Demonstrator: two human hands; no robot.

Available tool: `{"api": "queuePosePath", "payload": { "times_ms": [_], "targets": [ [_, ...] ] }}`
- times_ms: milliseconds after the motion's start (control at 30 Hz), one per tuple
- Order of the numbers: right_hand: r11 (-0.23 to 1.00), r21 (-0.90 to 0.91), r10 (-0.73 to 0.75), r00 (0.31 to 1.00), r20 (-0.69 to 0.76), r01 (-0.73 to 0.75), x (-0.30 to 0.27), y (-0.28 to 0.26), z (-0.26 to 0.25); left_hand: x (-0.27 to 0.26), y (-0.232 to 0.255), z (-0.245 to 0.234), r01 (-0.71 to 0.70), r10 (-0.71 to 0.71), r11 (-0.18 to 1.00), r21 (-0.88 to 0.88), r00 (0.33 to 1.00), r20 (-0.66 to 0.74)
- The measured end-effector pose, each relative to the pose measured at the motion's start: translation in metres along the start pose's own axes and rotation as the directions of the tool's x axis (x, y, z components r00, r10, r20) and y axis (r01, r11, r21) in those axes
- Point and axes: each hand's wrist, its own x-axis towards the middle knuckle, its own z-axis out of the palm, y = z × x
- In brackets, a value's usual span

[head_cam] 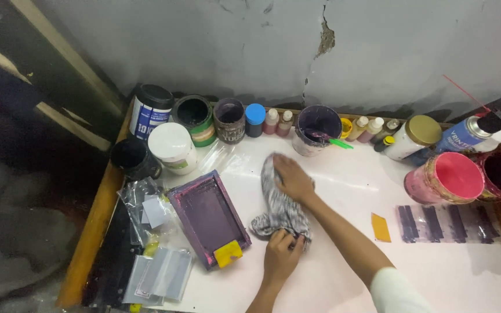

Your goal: The person wipes a white table surface with a patterned cloth, moving various items like paint containers and a tray aside to reach different areas. They clean the table thoroughly, then wipe their hands with the cloth before placing it back on the table.

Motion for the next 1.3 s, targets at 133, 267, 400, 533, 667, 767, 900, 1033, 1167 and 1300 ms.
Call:
{"api": "queuePosePath", "payload": {
  "times_ms": [133, 267, 400, 533, 667, 767, 900, 1033, 1167, 1300],
  "targets": [
    [0.990, -0.136, 0.023, 0.999, -0.026, -0.027, 0.029, 0.043, 0.034, 0.000, -0.003, 0.002, 0.076, -0.075, 0.997, 0.022, 0.996, -0.045],
    [0.967, -0.244, 0.037, 0.987, -0.158, -0.075, -0.005, 0.016, 0.035, -0.002, -0.006, 0.005, 0.099, -0.102, 0.995, -0.028, 0.990, -0.100],
    [0.995, -0.047, 0.091, 0.990, 0.108, -0.086, -0.077, -0.007, -0.023, -0.005, -0.006, 0.004, 0.092, -0.096, 0.990, -0.103, 0.995, -0.039],
    [0.969, 0.030, 0.244, 0.970, 0.013, -0.244, -0.119, 0.052, -0.061, -0.015, -0.030, 0.018, 0.048, -0.049, 0.999, -0.006, 0.998, -0.036],
    [0.840, -0.179, 0.479, 0.854, -0.203, -0.513, -0.141, 0.090, -0.051, -0.016, -0.032, 0.017, 0.025, -0.021, 0.996, 0.081, 0.998, -0.058],
    [0.771, -0.178, 0.531, 0.771, -0.352, -0.612, -0.158, 0.071, -0.024, -0.017, -0.024, 0.012, 0.003, -0.001, 0.998, 0.059, 0.999, -0.034],
    [0.874, 0.045, 0.467, 0.811, -0.352, -0.484, -0.207, 0.006, -0.004, -0.015, -0.010, 0.006, -0.038, 0.044, 0.994, 0.100, 0.998, -0.054],
    [0.888, -0.083, 0.451, 0.892, -0.029, -0.452, -0.272, -0.055, -0.044, -0.008, 0.010, 0.003, -0.088, 0.096, 0.986, 0.142, 0.994, -0.051],
    [0.883, -0.084, 0.469, 0.879, 0.090, -0.463, -0.346, -0.050, -0.066, -0.006, 0.015, 0.005, -0.164, 0.139, 0.913, 0.374, 0.986, 0.094],
    [0.845, -0.088, 0.523, 0.849, -0.070, -0.528, -0.398, -0.010, -0.097, -0.006, 0.035, 0.004, -0.457, 0.351, 0.839, 0.297, 0.870, 0.347]
  ]
}}
